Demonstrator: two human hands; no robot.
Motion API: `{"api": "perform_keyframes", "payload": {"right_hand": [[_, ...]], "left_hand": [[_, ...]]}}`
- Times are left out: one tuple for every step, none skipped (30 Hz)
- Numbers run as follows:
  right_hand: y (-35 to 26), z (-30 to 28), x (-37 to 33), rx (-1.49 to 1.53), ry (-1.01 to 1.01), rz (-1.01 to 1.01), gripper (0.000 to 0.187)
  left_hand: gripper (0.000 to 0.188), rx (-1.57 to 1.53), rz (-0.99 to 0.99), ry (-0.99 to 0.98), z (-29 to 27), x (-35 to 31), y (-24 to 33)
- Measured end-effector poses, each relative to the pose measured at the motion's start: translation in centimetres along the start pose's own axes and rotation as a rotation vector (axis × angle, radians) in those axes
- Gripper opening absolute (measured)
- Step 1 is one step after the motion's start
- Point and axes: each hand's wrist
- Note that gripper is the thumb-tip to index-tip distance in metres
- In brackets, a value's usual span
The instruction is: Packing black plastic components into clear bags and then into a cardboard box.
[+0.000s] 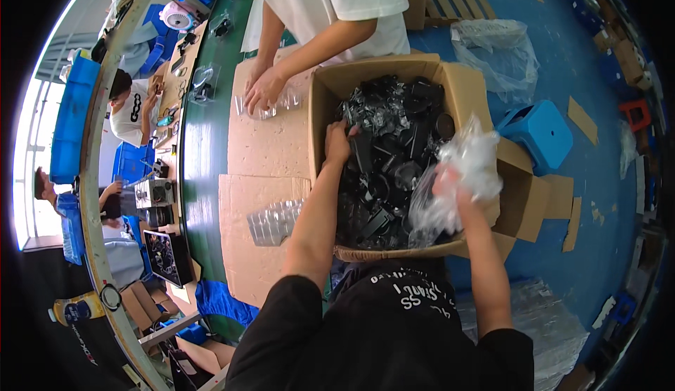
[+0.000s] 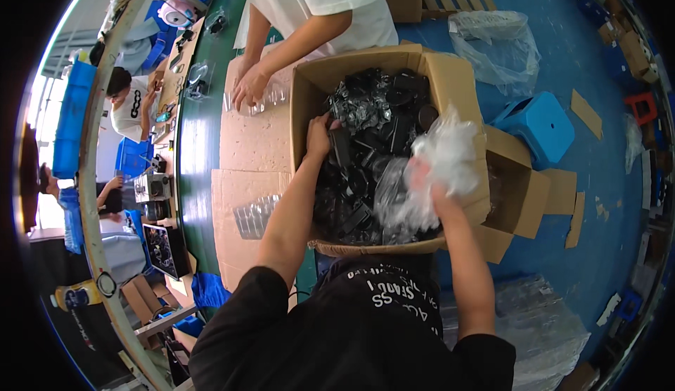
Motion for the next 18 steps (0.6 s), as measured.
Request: {"api": "perform_keyframes", "payload": {"right_hand": [[-0.3, 0.0, 0.8, 0.070, 0.046, 0.040, 0.030], [-1.1, 2.0, 0.8, 0.027, 0.143, 0.053, 0.029], [-2.0, 4.1, 0.6, -0.018, 0.235, 0.067, 0.028], [-2.4, 4.5, 0.2, -0.020, 0.242, 0.068, 0.028], [-2.8, 4.6, -0.2, -0.004, 0.264, 0.049, 0.028], [-2.9, 4.4, -0.4, 0.013, 0.283, 0.032, 0.028], [-2.7, 3.9, -0.6, -0.024, 0.232, 0.016, 0.029], [-2.7, 2.8, -1.0, -0.058, 0.182, -0.002, 0.029], [-2.5, 2.6, -1.3, -0.085, 0.190, -0.017, 0.029], [-2.2, 1.2, -1.2, -0.033, 0.179, -0.021, 0.029], [-1.5, 0.4, -1.3, 0.017, 0.170, -0.019, 0.029], [-1.0, 1.0, -1.6, 0.019, 0.118, 0.007, 0.029], [-1.0, 1.7, -2.2, -0.028, 0.139, -0.031, 0.026], [-1.3, 2.3, -2.8, -0.069, 0.169, -0.082, 0.024], [-1.6, 2.8, -3.1, -0.111, 0.197, -0.135, 0.023], [-2.0, 2.7, -3.5, -0.155, 0.248, -0.199, 0.022], [-2.2, 1.8, -3.4, -0.257, 0.238, -0.241, 0.024], [-2.5, 1.1, -3.2, -0.359, 0.234, -0.285, 0.027]], "left_hand": [[0.046, 0.005, 0.033, 0.001, 0.3, -0.1, -1.5], [0.048, -0.081, 0.030, 0.010, 0.5, 0.1, -2.5], [0.050, -0.166, 0.027, 0.022, 0.9, 0.3, -3.4], [0.050, -0.169, 0.025, 0.016, 1.0, 0.2, -2.5], [0.051, 0.067, 0.120, 0.055, 0.6, 0.3, -0.4], [0.053, 0.306, 0.212, 0.096, 0.6, 0.3, 1.3], [0.053, 0.316, 0.134, 0.034, 0.4, -0.1, 0.8], [0.053, 0.322, 0.056, -0.029, 0.7, -0.5, 0.5], [0.052, 0.234, -0.006, 0.005, 0.8, -1.1, 0.3], [0.051, 0.147, -0.062, 0.044, 1.1, -1.5, 0.5], [0.051, 0.022, -0.085, 0.057, 1.5, -1.8, -0.3], [0.051, -0.006, -0.114, 0.048, 2.0, -1.7, -1.2], [0.050, -0.039, -0.140, 0.039, 2.2, -1.5, -2.0], [0.048, 0.086, -0.134, 0.036, 2.2, -1.3, -1.6], [0.048, 0.057, -0.120, 0.083, 1.9, -1.3, -1.6], [0.048, 0.016, -0.093, 0.112, 2.1, -1.4, -0.9], [0.038, 0.084, 0.059, 0.259, 1.5, -1.7, 0.5], [0.028, 0.148, 0.217, 0.399, 0.6, -1.9, 2.4]]}}
Point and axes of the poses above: each hand's wrist, its own x-axis towards the middle knuckle, its own z-axis out of the palm, y = z × x, and after that the axes turned 8 degrees about y, right-handed
